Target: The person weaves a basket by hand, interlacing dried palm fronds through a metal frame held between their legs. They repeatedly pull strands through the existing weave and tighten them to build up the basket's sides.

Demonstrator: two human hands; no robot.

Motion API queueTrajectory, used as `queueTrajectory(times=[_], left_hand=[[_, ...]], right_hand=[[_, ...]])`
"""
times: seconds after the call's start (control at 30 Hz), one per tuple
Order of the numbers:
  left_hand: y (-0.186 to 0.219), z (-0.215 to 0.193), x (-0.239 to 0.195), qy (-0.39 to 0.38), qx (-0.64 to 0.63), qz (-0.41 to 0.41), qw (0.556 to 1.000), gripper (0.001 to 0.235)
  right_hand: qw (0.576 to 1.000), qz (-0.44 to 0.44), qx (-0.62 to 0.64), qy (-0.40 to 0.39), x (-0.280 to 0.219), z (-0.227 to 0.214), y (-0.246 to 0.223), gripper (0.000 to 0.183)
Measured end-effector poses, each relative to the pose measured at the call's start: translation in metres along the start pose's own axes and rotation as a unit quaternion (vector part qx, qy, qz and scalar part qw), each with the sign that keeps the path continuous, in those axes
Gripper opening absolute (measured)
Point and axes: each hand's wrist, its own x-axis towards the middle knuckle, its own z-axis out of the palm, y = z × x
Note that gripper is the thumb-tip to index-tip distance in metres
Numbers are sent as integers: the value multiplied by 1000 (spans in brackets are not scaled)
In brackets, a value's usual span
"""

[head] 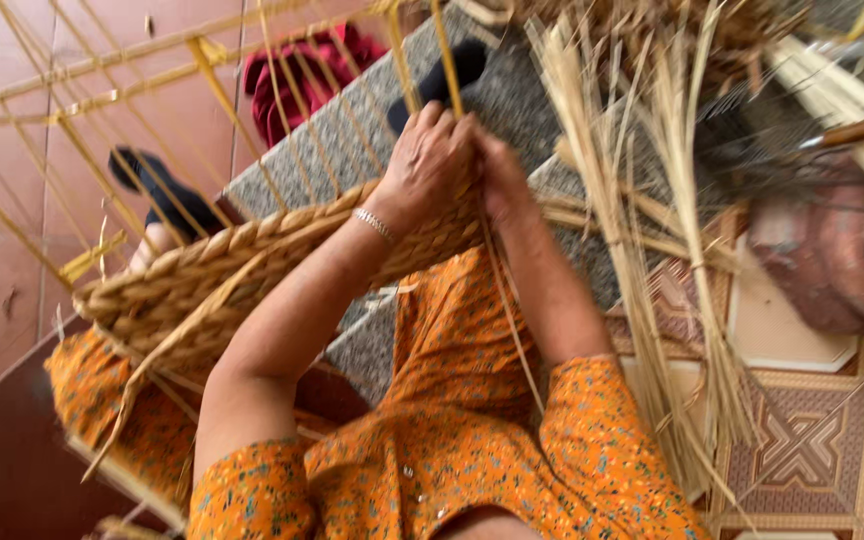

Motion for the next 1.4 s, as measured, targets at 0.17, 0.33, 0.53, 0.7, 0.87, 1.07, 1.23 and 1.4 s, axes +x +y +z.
queueTrajectory(times=[0.17, 0.33, 0.53, 0.7, 0.87, 1.07, 1.23, 1.4], left_hand=[[-12, 9, 8, -81, 81, -44, 992, 22], [16, -2, 37, -251, 211, -39, 944, 18], [80, -21, 63, -362, 287, 99, 882, 42], [100, -33, 49, -419, 216, 42, 881, 48], [93, -63, 1, -445, 333, 27, 831, 21], [12, -132, -63, -391, 335, -149, 844, 14], [-12, -170, -154, -62, 210, -143, 965, 10], [-25, -225, -261, 185, 337, -228, 895, 35]], right_hand=[[1000, 8, -5, 17, -9, 11, 3, 27], [981, 3, -116, 156, -18, 11, 6, 28], [919, -91, -357, 138, -11, 13, 3, 27], [978, -34, -165, 123, -30, 13, -10, 26], [996, -53, -66, 42, -26, 10, -4, 27], [982, -163, -69, 66, -9, -12, 16, 27], [963, -225, -112, 101, -7, -4, 18, 28], [961, -232, -123, 83, -18, 1, 21, 24]])
